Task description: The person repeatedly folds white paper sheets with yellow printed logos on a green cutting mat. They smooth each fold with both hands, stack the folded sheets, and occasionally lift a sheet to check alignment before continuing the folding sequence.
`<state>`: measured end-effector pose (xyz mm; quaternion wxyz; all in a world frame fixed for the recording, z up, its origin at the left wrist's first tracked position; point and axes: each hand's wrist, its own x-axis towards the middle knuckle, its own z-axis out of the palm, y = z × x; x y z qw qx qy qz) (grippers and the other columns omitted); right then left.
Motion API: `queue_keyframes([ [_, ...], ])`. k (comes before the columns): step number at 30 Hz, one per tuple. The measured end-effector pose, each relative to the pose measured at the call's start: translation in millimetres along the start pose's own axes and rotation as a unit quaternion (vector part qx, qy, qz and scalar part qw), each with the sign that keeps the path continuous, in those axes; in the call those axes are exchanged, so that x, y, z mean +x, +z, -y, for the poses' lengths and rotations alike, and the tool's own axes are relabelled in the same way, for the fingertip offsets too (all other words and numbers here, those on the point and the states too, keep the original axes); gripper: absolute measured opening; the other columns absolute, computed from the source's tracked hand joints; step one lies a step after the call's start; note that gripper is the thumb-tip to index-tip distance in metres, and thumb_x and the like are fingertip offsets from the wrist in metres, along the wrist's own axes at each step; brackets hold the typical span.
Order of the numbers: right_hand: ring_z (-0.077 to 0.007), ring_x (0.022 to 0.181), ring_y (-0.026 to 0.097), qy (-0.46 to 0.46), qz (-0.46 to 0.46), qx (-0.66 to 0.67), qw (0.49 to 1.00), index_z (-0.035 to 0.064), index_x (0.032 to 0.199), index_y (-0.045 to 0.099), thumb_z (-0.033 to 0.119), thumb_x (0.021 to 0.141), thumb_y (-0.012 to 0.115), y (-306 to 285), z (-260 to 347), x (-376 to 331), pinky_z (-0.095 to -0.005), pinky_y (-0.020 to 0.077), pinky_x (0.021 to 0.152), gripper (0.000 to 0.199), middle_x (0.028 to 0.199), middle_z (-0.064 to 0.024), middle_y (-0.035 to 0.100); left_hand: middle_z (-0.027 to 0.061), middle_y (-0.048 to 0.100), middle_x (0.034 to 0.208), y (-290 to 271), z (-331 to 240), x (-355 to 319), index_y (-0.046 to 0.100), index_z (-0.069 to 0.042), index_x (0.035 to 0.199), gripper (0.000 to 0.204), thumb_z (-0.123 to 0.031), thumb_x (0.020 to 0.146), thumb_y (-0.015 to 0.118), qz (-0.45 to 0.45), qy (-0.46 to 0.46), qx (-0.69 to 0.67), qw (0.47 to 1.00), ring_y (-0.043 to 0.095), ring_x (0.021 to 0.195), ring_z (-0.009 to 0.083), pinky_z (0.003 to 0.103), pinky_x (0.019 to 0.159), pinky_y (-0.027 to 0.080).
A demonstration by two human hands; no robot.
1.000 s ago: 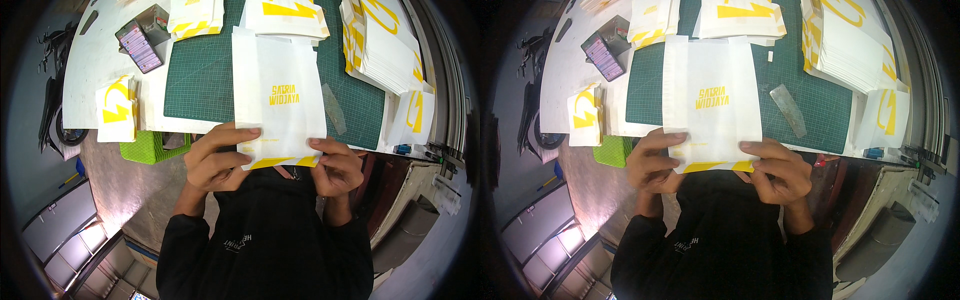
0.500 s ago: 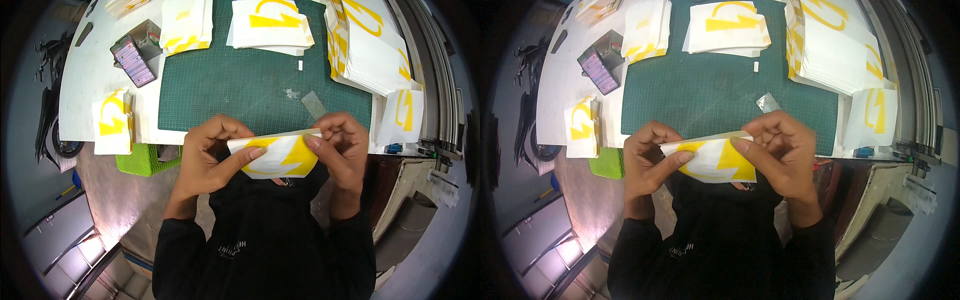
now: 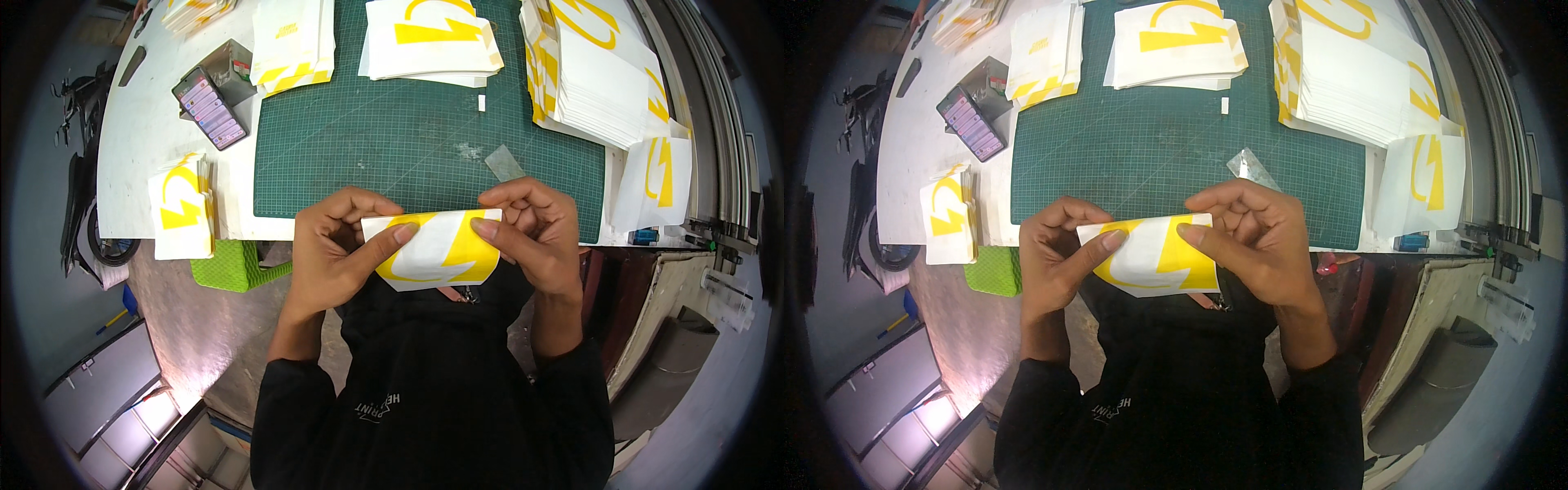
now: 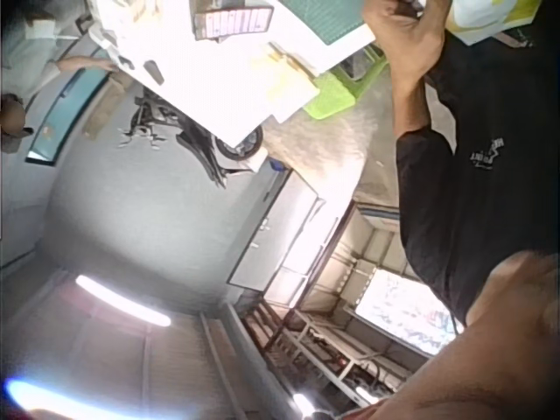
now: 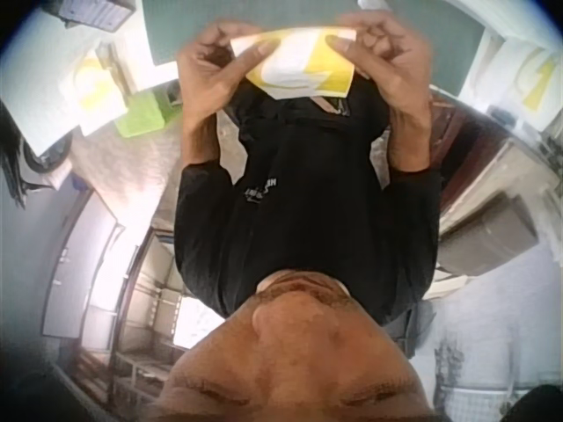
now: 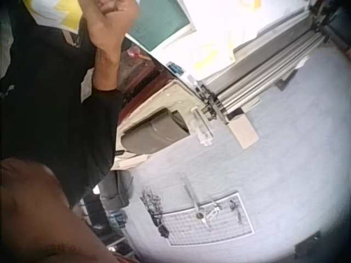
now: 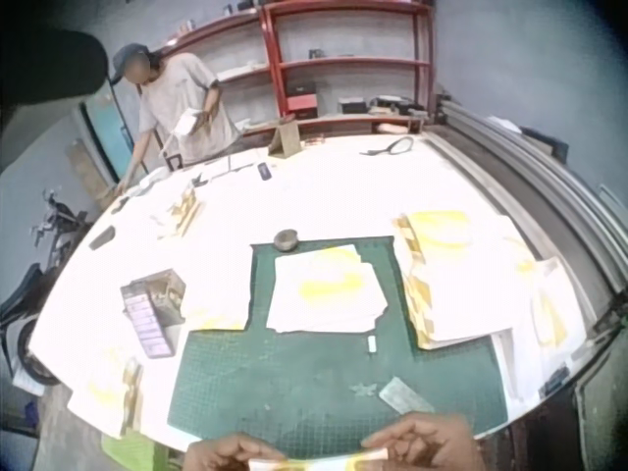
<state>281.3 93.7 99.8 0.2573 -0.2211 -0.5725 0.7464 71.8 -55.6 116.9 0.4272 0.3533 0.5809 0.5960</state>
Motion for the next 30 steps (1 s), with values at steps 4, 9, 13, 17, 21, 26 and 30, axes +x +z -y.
queue_keyframes([
  [4, -0.0021, 0.069, 0.058, -0.01, 0.005, 0.018, 1.0, -0.0041, 0.114, 0.069, 0.0, 0.093, 0.078, 9, -9, 2, -0.0193, 0.0407, 0.061, 0.024, 0.083, -0.0042, 0.07, 0.0127, 0.076, 0.1, 1, 6, 0, 0.068, 0.005, 0.107, 0.016, 0.004, 0.094, 0.077, -0.01, 0.006, -0.009, 1.0, 0.072, 0.089, 0.0122, 0.025, 0.079, 0.056],
  [9, -0.0065, 0.074, 0.067, 0.041, 0.118, -0.073, 0.989, 0.0003, 0.102, 0.07, 0.009, 0.093, 0.082, -11, -30, 7, -0.0262, 0.0504, 0.066, 0.017, 0.086, -0.0057, 0.075, 0.01, 0.075, 0.097, -10, 18, 11, 0.068, 0.004, 0.106, 0.014, -0.004, 0.098, 0.076, -0.129, -0.024, -0.089, 0.987, 0.07, 0.083, 0.0099, 0.024, 0.074, 0.055],
  [13, -0.0085, 0.074, 0.07, 0.087, 0.083, -0.052, 0.991, -0.0015, 0.098, 0.073, 0.006, 0.093, 0.08, -24, -43, 6, -0.0245, 0.0523, 0.068, 0.011, 0.088, -0.0084, 0.077, 0.0061, 0.075, 0.087, -33, 43, 12, 0.07, 0.002, 0.1, 0.014, -0.01, 0.099, 0.076, -0.157, -0.07, -0.134, 0.976, 0.068, 0.075, 0.0079, 0.022, 0.069, 0.053],
  [17, -0.0096, 0.076, 0.072, 0.105, 0.008, -0.046, 0.993, -0.0035, 0.104, 0.074, 0.004, 0.094, 0.078, -23, -44, 12, -0.023, 0.0537, 0.069, 0.013, 0.09, -0.0098, 0.078, 0.0031, 0.074, 0.084, -64, 59, 1, 0.071, 0.002, 0.095, 0.012, -0.009, 0.099, 0.076, -0.097, -0.158, -0.113, 0.976, 0.064, 0.073, 0.0051, 0.021, 0.067, 0.049],
  [21, -0.0097, 0.078, 0.072, 0.107, 0.018, -0.051, 0.993, -0.0055, 0.107, 0.076, 0.004, 0.095, 0.077, -25, -49, 15, -0.0231, 0.0546, 0.07, 0.015, 0.091, -0.0109, 0.079, 0.0005, 0.072, 0.082, -72, 44, 3, 0.072, 0.002, 0.092, 0.012, -0.008, 0.097, 0.077, 0.032, -0.16, -0.01, 0.986, 0.061, 0.071, 0.0026, 0.02, 0.065, 0.045],
  [26, -0.0102, 0.082, 0.072, 0.119, 0.076, -0.123, 0.982, -0.0074, 0.112, 0.075, 0.005, 0.095, 0.077, -21, -46, 23, -0.0235, 0.0553, 0.072, 0.021, 0.093, -0.0114, 0.079, 0.0013, 0.074, 0.082, -77, 38, 7, 0.077, 0.004, 0.095, 0.013, -0.009, 0.094, 0.082, 0.041, -0.147, -0.001, 0.988, 0.062, 0.073, 0.0034, 0.021, 0.064, 0.047],
  [30, -0.0098, 0.083, 0.071, 0.059, -0.036, -0.123, 0.99, -0.0079, 0.127, 0.068, 0.007, 0.095, 0.078, -8, -68, 28, -0.0234, 0.0544, 0.073, 0.036, 0.101, -0.0114, 0.078, 0.0036, 0.076, 0.083, -94, 36, 20, 0.08, 0.004, 0.097, 0.016, -0.011, 0.093, 0.083, -0.062, -0.062, 0.123, 0.989, 0.064, 0.072, 0.0049, 0.022, 0.064, 0.049],
])
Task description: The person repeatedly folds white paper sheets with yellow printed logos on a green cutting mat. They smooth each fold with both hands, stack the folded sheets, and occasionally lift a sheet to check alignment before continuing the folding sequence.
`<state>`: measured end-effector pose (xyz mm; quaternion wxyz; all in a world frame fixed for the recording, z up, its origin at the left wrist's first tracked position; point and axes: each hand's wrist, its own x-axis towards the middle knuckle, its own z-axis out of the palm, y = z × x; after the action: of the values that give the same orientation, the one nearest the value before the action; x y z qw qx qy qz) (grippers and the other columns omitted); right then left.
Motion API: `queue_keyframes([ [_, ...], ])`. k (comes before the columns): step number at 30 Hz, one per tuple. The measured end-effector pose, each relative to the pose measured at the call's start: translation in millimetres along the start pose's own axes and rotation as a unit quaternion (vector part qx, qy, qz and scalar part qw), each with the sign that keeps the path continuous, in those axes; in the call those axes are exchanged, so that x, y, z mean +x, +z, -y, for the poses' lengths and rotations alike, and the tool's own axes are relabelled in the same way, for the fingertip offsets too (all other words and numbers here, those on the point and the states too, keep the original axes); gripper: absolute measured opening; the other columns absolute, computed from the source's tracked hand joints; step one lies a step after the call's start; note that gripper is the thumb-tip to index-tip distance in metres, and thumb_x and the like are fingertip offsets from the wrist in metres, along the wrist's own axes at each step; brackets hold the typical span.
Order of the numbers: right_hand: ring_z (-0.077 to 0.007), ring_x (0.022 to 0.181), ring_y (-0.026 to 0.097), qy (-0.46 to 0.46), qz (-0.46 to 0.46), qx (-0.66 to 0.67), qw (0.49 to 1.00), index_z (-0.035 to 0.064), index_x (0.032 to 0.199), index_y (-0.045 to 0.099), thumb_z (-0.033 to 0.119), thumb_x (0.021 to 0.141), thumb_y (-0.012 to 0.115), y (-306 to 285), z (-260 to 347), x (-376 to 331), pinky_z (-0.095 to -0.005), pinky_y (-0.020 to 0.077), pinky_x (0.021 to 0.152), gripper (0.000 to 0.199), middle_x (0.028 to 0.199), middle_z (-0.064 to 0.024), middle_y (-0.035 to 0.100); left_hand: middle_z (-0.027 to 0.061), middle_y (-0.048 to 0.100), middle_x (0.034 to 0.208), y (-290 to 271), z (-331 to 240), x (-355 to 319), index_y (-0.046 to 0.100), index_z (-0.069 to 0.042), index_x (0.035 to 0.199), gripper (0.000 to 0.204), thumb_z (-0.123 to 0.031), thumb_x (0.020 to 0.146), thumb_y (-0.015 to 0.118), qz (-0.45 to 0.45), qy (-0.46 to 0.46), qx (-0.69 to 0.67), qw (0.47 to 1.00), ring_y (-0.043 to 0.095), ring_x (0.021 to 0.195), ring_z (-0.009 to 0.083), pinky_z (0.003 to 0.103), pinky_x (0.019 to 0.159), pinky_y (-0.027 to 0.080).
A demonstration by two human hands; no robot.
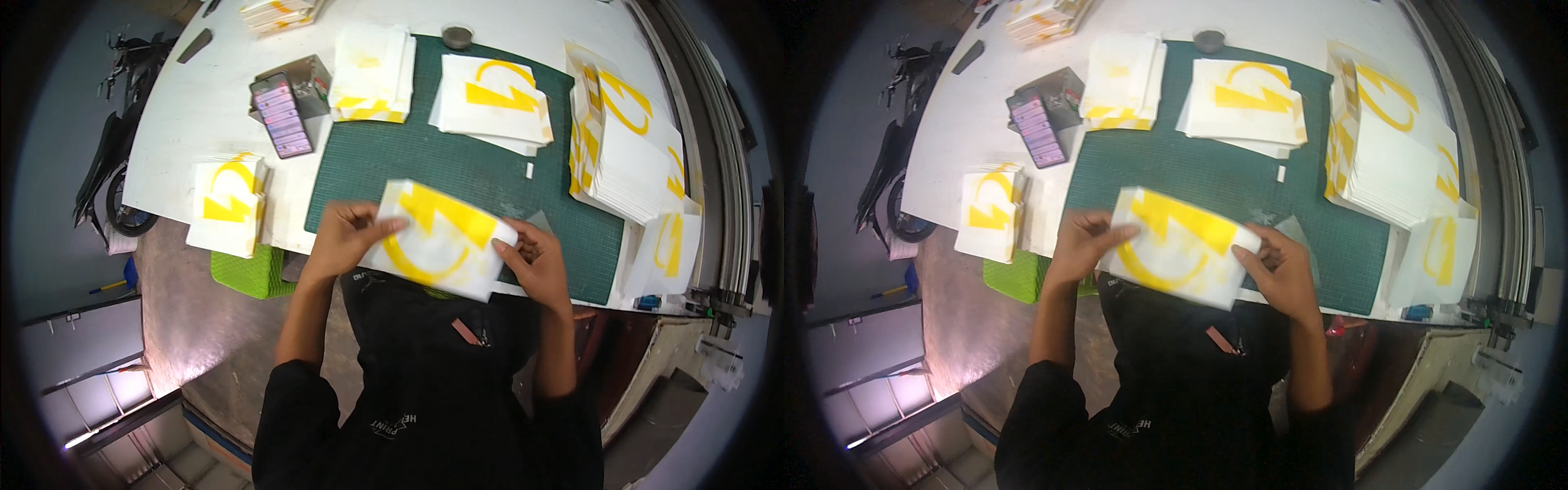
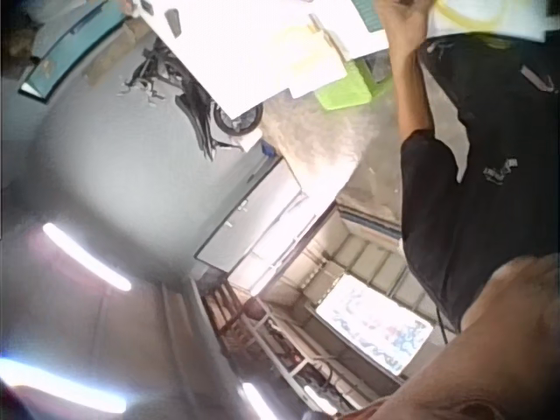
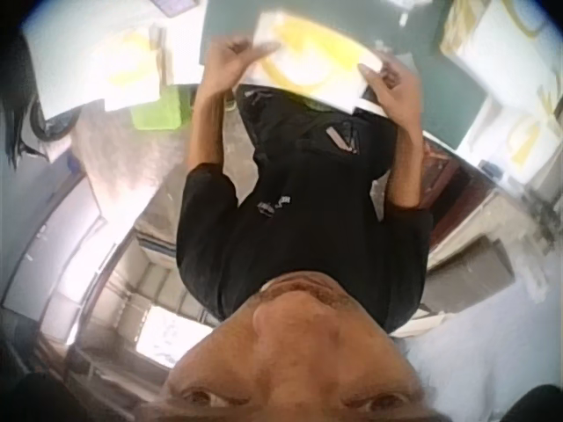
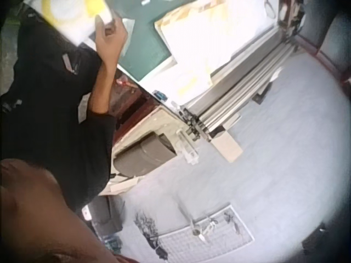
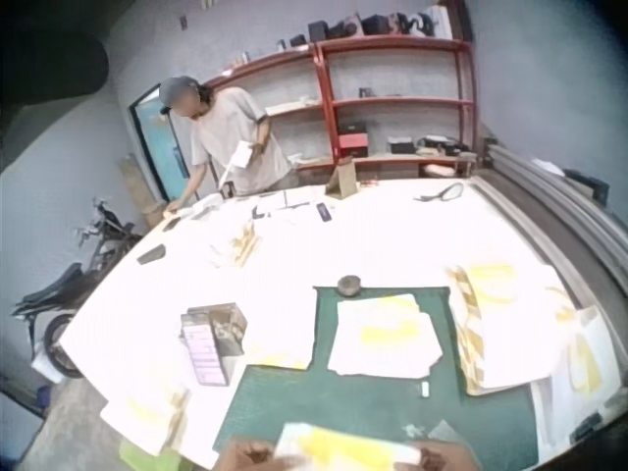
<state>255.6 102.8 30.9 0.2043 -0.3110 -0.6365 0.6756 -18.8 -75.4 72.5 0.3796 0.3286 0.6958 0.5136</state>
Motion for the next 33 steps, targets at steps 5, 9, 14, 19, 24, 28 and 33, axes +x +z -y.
queue_keyframes([
  [5, -0.0083, 0.079, 0.068, -0.029, -0.116, -0.046, 0.992, -0.0078, 0.131, 0.065, 0.009, 0.095, 0.078, 12, -31, 7, -0.0226, 0.0519, 0.067, 0.041, 0.103, -0.0113, 0.077, 0.0081, 0.073, 0.073, -23, -50, 58, 0.08, 0.002, 0.098, 0.011, -0.005, 0.089, 0.082, -0.317, 0.323, 0.2, 0.869, 0.062, 0.061, 0.0095, 0.026, 0.059, 0.048],
  [9, -0.0083, 0.078, 0.068, -0.055, -0.144, -0.06, 0.986, -0.0074, 0.124, 0.068, 0.008, 0.096, 0.077, 13, -43, 6, -0.0231, 0.0515, 0.063, 0.034, 0.101, -0.0115, 0.078, 0.01, 0.077, 0.094, -51, -59, 124, 0.078, -0.004, 0.098, 0.024, 0.007, 0.076, 0.079, -0.283, 0.545, 0.402, 0.679, 0.073, 0.079, 0.0232, 0.032, 0.069, 0.057],
  [14, -0.0099, 0.076, 0.069, -0.107, -0.146, -0.098, 0.979, -0.0051, 0.117, 0.072, 0.007, 0.095, 0.077, 13, -49, 2, -0.0242, 0.0516, 0.061, 0.025, 0.097, -0.0114, 0.078, 0.0118, 0.076, 0.118, -56, 9, 168, 0.074, -0.007, 0.119, 0.036, -0.005, 0.084, 0.068, -0.196, 0.336, 0.61, 0.69, 0.072, 0.108, 0.0291, 0.044, 0.097, 0.056],
  [19, -0.0118, 0.076, 0.07, -0.121, -0.138, -0.132, 0.974, -0.0035, 0.114, 0.073, 0.006, 0.094, 0.077, 12, -48, 2, -0.0252, 0.0524, 0.061, 0.022, 0.093, -0.0108, 0.077, 0.0224, 0.06, 0.146, -52, 39, 152, 0.06, -0.007, 0.143, 0.058, -0.005, 0.085, 0.064, -0.114, 0.279, 0.629, 0.717, 0.057, 0.136, 0.0389, 0.06, 0.122, 0.033],
  [24, -0.0215, 0.074, 0.071, -0.232, -0.128, -0.26, 0.928, -0.002, 0.111, 0.073, 0.006, 0.093, 0.077, 21, -3, 23, -0.0315, 0.0556, 0.066, 0.021, 0.092, -0.013, 0.075, 0.023, 0.053, 0.152, -25, 44, 78, 0.059, -0.003, 0.144, 0.058, -0.005, 0.087, 0.068, -0.172, 0.277, 0.497, 0.804, 0.048, 0.145, 0.0424, 0.066, 0.122, 0.028],
  [28, -0.0328, 0.11, 0.067, -0.271, -0.128, -0.446, 0.843, 0.0014, 0.123, 0.07, 0.012, 0.091, 0.077, -4, 8, 95, -0.0464, 0.0488, 0.102, 0.034, 0.111, -0.0186, 0.073, 0.0213, 0.059, 0.146, 24, 76, 16, 0.065, -0.002, 0.136, 0.047, -0.009, 0.091, 0.073, -0.155, 0.26, 0.388, 0.87, 0.053, 0.141, 0.0402, 0.061, 0.122, 0.032],
  [33, -0.032, 0.133, 0.057, -0.325, -0.071, -0.574, 0.748, 0.0078, 0.136, 0.067, 0.018, 0.09, 0.079, -37, 7, 164, -0.0538, 0.0333, 0.121, 0.048, 0.125, -0.0174, 0.07, 0.0196, 0.063, 0.142, 38, 78, 14, 0.066, -0.001, 0.133, 0.045, -0.015, 0.092, 0.077, -0.191, 0.238, 0.34, 0.889, 0.057, 0.137, 0.0396, 0.058, 0.119, 0.037],
])
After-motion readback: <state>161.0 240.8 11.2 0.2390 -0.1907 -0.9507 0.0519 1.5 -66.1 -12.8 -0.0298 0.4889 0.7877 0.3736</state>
